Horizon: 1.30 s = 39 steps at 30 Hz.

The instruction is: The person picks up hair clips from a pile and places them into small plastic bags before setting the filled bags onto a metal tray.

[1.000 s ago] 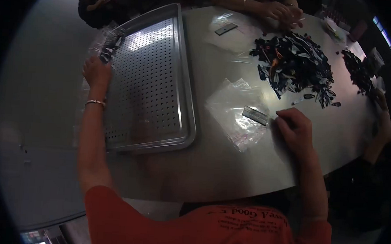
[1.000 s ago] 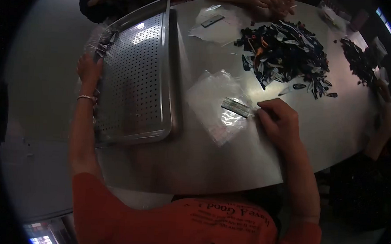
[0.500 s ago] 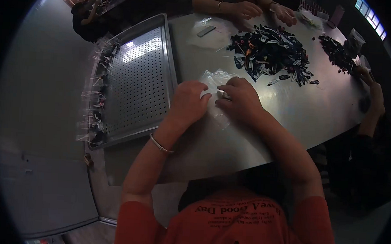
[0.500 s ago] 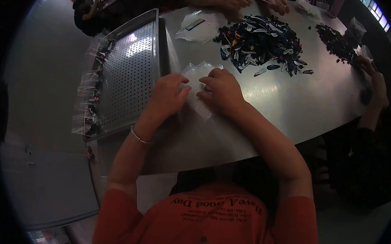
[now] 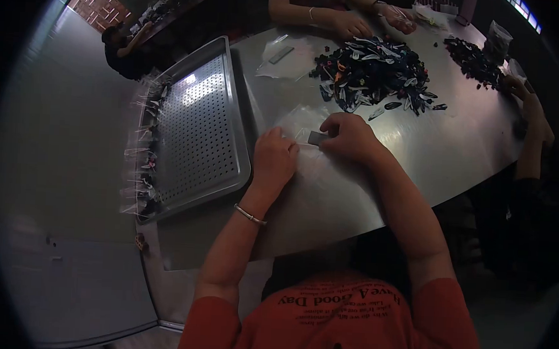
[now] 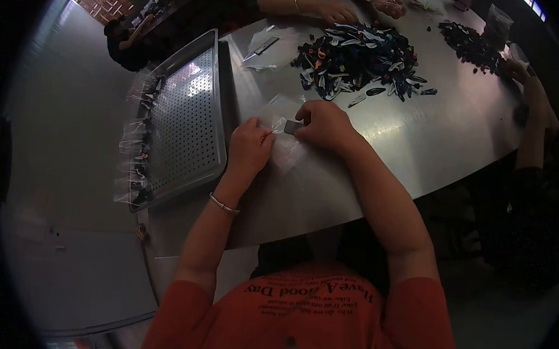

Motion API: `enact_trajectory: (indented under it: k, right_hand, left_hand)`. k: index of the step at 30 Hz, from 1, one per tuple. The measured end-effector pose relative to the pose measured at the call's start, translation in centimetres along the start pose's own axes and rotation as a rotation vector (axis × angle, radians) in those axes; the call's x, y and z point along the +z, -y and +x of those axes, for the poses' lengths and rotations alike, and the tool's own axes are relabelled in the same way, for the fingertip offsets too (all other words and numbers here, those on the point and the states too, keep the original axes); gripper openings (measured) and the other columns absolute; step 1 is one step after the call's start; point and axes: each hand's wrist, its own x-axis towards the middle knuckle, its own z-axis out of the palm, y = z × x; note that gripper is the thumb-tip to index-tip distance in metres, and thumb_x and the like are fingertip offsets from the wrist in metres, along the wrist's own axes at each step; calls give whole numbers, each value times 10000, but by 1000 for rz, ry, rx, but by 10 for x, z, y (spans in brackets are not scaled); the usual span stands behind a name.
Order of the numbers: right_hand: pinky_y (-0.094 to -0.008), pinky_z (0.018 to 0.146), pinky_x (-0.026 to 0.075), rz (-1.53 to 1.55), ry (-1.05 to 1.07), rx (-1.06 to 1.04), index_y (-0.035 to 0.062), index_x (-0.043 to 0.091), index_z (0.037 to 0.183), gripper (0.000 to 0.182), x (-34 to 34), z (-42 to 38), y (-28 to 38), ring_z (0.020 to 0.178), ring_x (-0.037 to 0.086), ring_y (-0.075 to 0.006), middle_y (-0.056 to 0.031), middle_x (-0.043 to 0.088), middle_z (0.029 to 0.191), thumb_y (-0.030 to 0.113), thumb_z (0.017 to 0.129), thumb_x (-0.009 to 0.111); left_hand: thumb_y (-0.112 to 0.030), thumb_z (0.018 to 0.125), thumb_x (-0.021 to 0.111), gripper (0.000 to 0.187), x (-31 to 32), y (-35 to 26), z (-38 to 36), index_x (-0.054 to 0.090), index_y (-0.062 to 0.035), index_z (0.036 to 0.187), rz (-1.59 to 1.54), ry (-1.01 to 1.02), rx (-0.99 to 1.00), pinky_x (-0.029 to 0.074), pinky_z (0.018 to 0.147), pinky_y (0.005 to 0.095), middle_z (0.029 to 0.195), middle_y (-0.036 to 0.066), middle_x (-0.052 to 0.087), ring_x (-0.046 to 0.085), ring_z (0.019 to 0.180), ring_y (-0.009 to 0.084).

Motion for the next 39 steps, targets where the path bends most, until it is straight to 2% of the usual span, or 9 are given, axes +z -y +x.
enact_trajectory:
  k: [5, 10, 15, 22, 26, 29, 31, 37, 39]
  right_hand:
    - [-268, 627, 478, 234, 44, -110, 14, 678, 935, 278, -11, 2, -3, 708, 600, -129, -67, 653, 764, 107, 677, 726]
    - [-263, 677, 493, 451, -99, -34, -5, 679, 930, 234, -10, 11, -9, 739, 613, -131, -72, 670, 810, 99, 722, 705]
    - [-289, 720, 509, 440, -115, -97, 1, 686, 912, 207, 6, 13, -13, 767, 639, -168, -97, 679, 836, 102, 732, 690]
    - [-278, 716, 499, 215, -110, -284, 8, 663, 978, 249, 4, 7, -2, 777, 613, -154, -80, 652, 890, 75, 738, 657]
    - [-275, 777, 487, 850, 290, -134, 0, 615, 1121, 487, -24, 4, -2, 814, 611, -153, -76, 606, 1124, 55, 637, 622]
    - [-264, 805, 476, 949, 392, -136, -3, 619, 1122, 439, -30, -1, 7, 844, 610, -136, -67, 633, 1097, 100, 697, 666]
    - [-254, 810, 471, 777, 259, -19, 1, 651, 1073, 370, -24, -4, 14, 850, 614, -125, -57, 672, 987, 190, 761, 712]
    - [-226, 691, 446, 734, 55, 24, 30, 708, 890, 224, -17, 5, 8, 737, 590, -79, -27, 683, 799, 234, 798, 723]
    - [-223, 668, 436, 723, 26, 33, 33, 706, 875, 210, -18, 5, 10, 716, 579, -73, -21, 678, 783, 228, 796, 724]
  left_hand:
    - [-89, 713, 642, 76, -6, -4, 4, 630, -15, 707, -29, -121, 41, 431, 884, 451, 996, 194, 595, 569, 980, 359]
    - [-43, 688, 656, 71, -42, -12, 13, 609, -12, 730, -78, -122, 8, 470, 833, 444, 951, 190, 628, 598, 926, 377]
    - [-56, 735, 662, 95, -71, -17, 15, 612, -4, 797, -324, -3, -392, 515, 602, 316, 782, 108, 672, 655, 644, 216]
    - [-42, 753, 685, 198, -55, -22, 19, 597, 21, 919, -897, 7, -580, 501, 594, 233, 783, 68, 648, 617, 646, 114]
    - [-35, 736, 715, 286, -37, -19, 18, 579, 31, 979, -1042, -100, -607, 509, 632, 229, 857, 74, 625, 613, 689, 121]
    - [-35, 737, 722, 292, -30, -21, 15, 579, 27, 985, -1010, -145, -578, 510, 667, 230, 882, 74, 616, 611, 732, 122]
    - [-31, 745, 717, 284, -23, -22, 13, 578, 26, 986, -955, -156, -567, 510, 685, 231, 888, 75, 614, 612, 750, 125]
    - [40, 779, 660, 400, -19, -26, 13, 475, 9, 1132, -1326, -314, -461, 530, 748, 285, 1029, 112, 580, 603, 859, 151]
    - [-18, 820, 651, 410, -21, -31, 13, 430, 2, 1164, -1492, -328, -605, 537, 772, 325, 1068, 128, 561, 600, 904, 175]
